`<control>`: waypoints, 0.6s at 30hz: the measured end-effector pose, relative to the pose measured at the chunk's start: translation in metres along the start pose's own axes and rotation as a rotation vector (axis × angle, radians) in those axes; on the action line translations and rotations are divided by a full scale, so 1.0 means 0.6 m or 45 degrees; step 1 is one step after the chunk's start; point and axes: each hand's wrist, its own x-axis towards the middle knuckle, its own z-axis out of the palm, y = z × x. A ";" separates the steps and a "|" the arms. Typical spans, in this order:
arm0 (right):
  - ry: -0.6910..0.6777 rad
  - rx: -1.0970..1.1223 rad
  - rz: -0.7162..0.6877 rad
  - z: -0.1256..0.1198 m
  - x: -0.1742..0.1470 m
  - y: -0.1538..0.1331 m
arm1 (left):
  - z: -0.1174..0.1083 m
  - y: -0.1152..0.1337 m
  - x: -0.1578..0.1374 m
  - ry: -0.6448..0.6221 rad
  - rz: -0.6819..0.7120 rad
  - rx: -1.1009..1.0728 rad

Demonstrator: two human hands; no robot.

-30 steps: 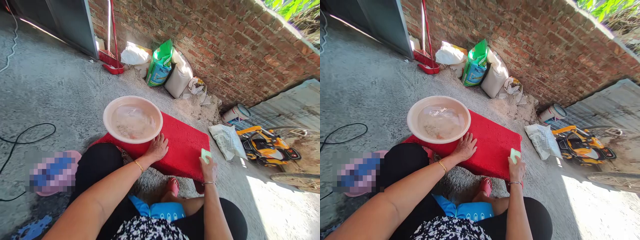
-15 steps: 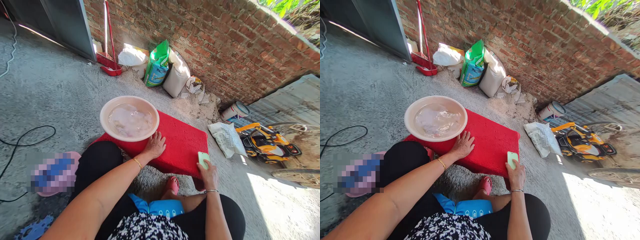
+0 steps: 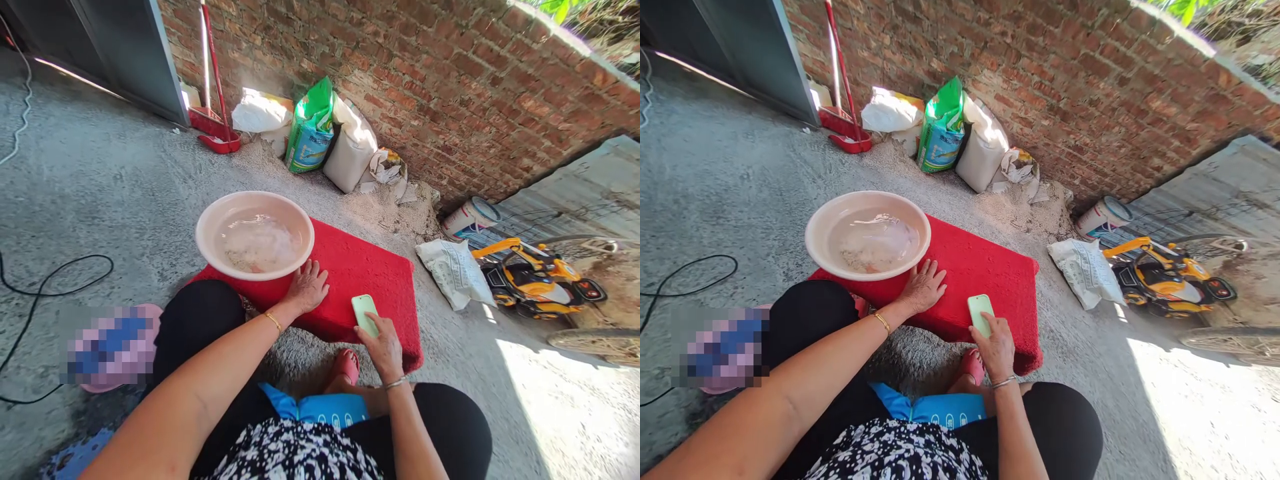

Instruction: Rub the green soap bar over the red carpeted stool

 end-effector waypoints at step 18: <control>0.041 -0.049 0.023 -0.006 -0.013 -0.001 | 0.000 0.000 -0.001 0.043 0.012 -0.003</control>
